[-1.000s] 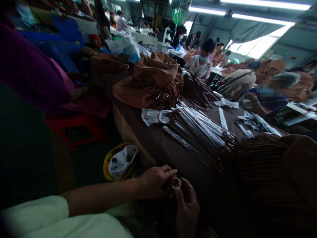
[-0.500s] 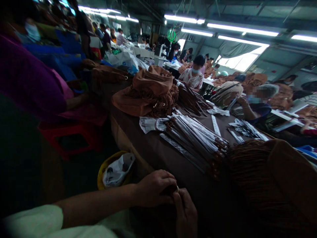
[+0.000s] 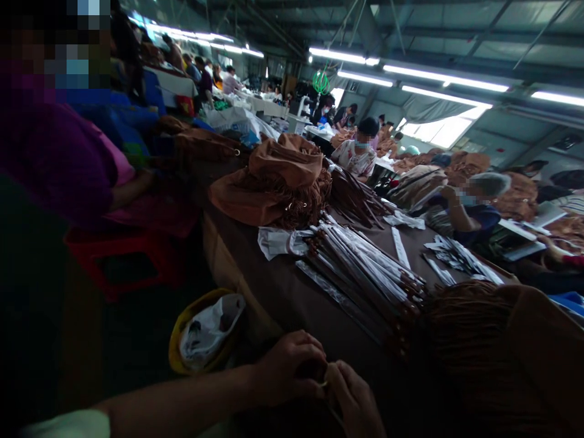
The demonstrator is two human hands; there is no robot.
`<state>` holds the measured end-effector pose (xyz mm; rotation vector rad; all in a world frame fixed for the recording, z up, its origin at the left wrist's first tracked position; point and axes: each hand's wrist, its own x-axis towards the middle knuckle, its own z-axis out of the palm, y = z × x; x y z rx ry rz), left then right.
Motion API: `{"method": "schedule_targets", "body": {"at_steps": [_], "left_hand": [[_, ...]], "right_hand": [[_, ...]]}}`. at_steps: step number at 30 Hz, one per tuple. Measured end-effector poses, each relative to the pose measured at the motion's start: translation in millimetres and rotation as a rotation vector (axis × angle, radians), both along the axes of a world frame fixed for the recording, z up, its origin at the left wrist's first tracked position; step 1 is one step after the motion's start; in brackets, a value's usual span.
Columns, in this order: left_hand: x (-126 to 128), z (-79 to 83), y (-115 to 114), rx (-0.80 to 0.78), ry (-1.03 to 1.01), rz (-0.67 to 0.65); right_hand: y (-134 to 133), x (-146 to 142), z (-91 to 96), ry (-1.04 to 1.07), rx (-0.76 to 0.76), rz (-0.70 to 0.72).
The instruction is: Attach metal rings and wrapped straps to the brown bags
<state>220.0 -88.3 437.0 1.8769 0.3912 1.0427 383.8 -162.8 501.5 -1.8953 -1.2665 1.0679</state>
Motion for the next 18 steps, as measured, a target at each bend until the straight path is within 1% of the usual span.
{"method": "schedule_targets", "body": {"at_steps": [2,4,5,7,8,10,13,16,18], "left_hand": [[-1,-1.3,0,-0.010,-0.030,0.014],[-3,-1.4,1,-0.007,-0.045,0.016],[-4,-1.5,1,-0.004,-0.045,0.015],[-6,-2.1,2,0.002,-0.031,0.020],[-6,-2.5,2,0.006,-0.018,0.024],[-8,-3.5,1,0.017,0.002,0.022],[-9,-5.4,1,0.006,0.044,0.020],[-9,-8.9,4,-0.021,0.091,0.013],[-11,-10.6,7,-0.005,0.090,-0.005]], "right_hand": [[16,12,8.9,-0.157,0.026,0.024],[42,20,18.4,-0.369,0.083,0.029],[59,22,22.0,-0.480,0.108,0.071],[95,17,24.5,-0.660,0.165,0.216],[114,11,22.9,-0.679,0.191,0.265],[148,-4,14.6,-0.711,0.249,0.307],[184,-22,-4.7,-0.772,0.323,0.331],[200,-26,-20.6,-0.816,0.350,0.342],[201,-21,-24.6,-0.817,0.358,0.351]]}}
